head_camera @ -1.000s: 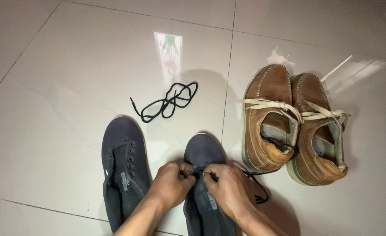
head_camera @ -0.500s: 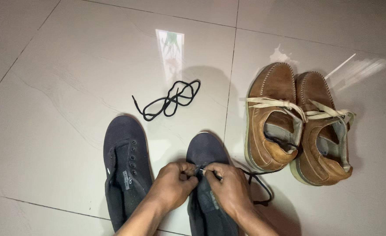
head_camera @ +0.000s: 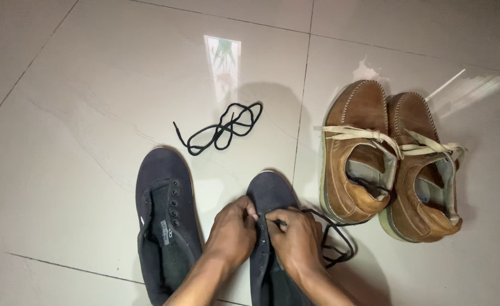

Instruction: The person laces a pair of brown shoes with white laces, threading the laces through the eyelets and tying them. The person then laces a pair of dark gray shoes with black laces, threading and tying them in the same manner.

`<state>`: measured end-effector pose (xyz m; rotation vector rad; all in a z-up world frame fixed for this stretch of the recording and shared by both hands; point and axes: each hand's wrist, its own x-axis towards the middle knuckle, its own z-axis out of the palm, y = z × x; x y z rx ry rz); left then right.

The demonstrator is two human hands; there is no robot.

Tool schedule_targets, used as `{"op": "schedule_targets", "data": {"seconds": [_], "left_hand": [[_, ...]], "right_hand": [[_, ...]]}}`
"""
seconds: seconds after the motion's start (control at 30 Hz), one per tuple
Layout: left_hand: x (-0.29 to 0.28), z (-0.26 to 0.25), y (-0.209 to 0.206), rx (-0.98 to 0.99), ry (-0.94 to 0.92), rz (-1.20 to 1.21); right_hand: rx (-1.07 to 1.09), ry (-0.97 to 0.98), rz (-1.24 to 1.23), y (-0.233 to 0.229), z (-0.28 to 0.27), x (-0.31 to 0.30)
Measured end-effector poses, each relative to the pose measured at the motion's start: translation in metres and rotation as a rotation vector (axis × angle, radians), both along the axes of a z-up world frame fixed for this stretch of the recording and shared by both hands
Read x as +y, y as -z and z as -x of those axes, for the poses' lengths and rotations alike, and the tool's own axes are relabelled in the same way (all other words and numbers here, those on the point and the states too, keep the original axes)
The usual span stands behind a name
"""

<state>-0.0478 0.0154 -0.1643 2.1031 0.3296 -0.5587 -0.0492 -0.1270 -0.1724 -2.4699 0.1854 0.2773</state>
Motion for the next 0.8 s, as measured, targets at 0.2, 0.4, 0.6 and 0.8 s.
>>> {"op": "schedule_targets", "data": {"seconds": [0.2,0.4,0.6,0.8], "left_hand": [[0.021,-0.006,-0.011,0.111,-0.334,0.107],[0.057,-0.050,-0.084,-0.289,-0.906,0.851],[0.092,-0.064,-0.129,-0.687,-0.695,0.924],[0.051,-0.050,-0.089,-0.060,-0.070,-0.141]], "right_hand": [[-0.119,0.003,0.028,-0.009,0.004,-0.003],[0.032,-0.044,0.134,-0.025,0.001,-0.004],[0.044,-0.023,0.126,-0.026,0.002,-0.003],[-0.011,-0.035,0.047,-0.016,0.002,-0.010]]}}
